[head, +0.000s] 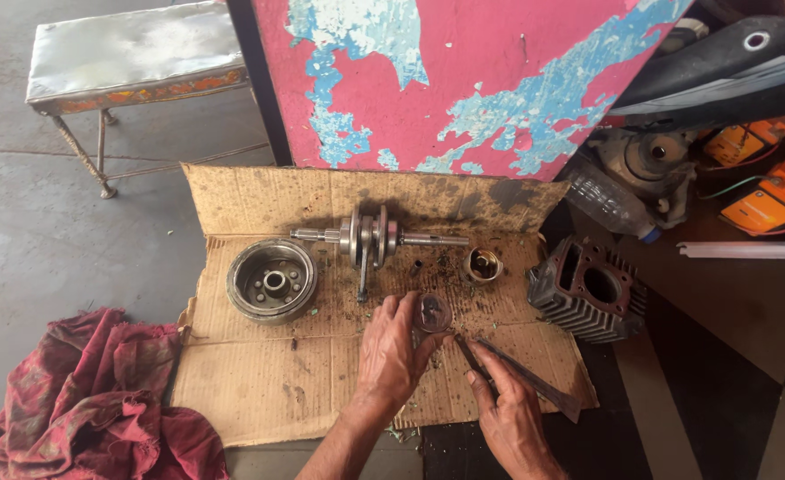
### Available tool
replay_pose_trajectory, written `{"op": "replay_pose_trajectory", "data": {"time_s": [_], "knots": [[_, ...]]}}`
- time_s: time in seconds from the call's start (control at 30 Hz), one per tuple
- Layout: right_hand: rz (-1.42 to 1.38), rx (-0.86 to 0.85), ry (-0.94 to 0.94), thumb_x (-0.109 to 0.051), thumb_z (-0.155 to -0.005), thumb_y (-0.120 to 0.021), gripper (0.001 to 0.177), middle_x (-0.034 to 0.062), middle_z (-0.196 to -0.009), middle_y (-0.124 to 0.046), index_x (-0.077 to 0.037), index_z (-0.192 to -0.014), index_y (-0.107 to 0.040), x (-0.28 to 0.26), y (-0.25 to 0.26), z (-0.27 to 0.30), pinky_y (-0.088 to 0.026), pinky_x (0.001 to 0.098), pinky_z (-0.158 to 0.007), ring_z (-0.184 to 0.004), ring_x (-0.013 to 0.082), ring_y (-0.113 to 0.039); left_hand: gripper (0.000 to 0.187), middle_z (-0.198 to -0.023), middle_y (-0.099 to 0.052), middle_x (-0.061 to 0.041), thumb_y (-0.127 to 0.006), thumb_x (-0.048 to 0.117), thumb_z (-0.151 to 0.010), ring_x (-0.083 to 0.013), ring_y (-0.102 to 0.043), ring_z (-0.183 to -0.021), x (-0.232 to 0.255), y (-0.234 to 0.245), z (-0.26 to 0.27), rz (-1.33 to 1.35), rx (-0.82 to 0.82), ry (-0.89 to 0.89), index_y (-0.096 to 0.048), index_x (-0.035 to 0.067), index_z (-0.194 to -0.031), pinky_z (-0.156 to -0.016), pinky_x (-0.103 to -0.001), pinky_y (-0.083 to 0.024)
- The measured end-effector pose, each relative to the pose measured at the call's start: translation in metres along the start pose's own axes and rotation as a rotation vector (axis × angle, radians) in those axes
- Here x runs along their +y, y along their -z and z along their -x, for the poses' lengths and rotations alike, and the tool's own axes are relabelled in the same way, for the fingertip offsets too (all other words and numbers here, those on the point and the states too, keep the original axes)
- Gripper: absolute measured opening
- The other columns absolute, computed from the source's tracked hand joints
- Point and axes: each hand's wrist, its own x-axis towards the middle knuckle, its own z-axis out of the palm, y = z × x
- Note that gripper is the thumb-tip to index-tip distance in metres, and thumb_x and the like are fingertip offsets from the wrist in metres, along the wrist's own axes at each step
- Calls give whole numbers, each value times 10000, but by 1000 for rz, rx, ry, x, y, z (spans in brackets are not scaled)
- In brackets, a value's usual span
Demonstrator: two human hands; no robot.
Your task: The person uses a metal file to smooth the edges of a small cylindrical metal part held in their left hand. The task is performed on a cardboard surface with other engine components, including a crankshaft and cylinder head, visible nearby.
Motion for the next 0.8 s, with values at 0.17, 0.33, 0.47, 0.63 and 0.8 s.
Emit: {"op": "replay_pose_trajectory", "data": {"time_s": [0.17, 0.33, 0.47, 0.63, 0.8], "knots": [[-4, 3, 87, -153, -977, -586, 440, 179, -1388, -647, -47, -1404, -575, -3, 2, 0, -548, 424, -1051, -1313, 330, -611, 810, -1337, -545, -297, -863, 339, -764, -450, -507, -1233, -17, -11, 1, -70, 61, -117, -508, -25, -1395, -986, -531, -424], [2, 1, 85, -171, -984, -578, 447, 185, -1372, -652, -46, -1412, -561, -3, 1, 2, -576, 415, -1024, -1277, 328, -647, 785, -1296, -614, -189, -837, 345, -771, -364, -561, -1220, -9, -4, 1, -25, -92, 43, -517, 43, -1422, -1028, -504, -436], [5, 24, 128, -153, -974, -584, 451, 198, -1377, -651, -34, -1408, -570, -3, 2, 2, -561, 423, -1033, -1288, 337, -634, 741, -1273, -615, -165, -836, 343, -787, -350, -563, -1205, 4, -1, 4, -14, -118, 15, -533, 55, -1398, -999, -498, -440], [-12, 37, 142, -137, -974, -593, 450, 202, -1387, -640, -25, -1409, -568, -5, 3, 3, -549, 420, -1048, -1303, 337, -620, 736, -1253, -622, -152, -854, 333, -783, -349, -567, -1196, 4, -2, 2, -22, -111, -4, -543, 54, -1390, -987, -501, -444], [-3, 65, 209, -112, -983, -582, 437, 209, -1407, -630, -13, -1408, -567, -4, 5, 3, -539, 418, -1069, -1317, 344, -607, 745, -1233, -627, -155, -890, 283, -725, -362, -573, -1163, 3, -3, 1, 25, -63, -22, -559, 48, -1350, -964, -492, -453]]}}
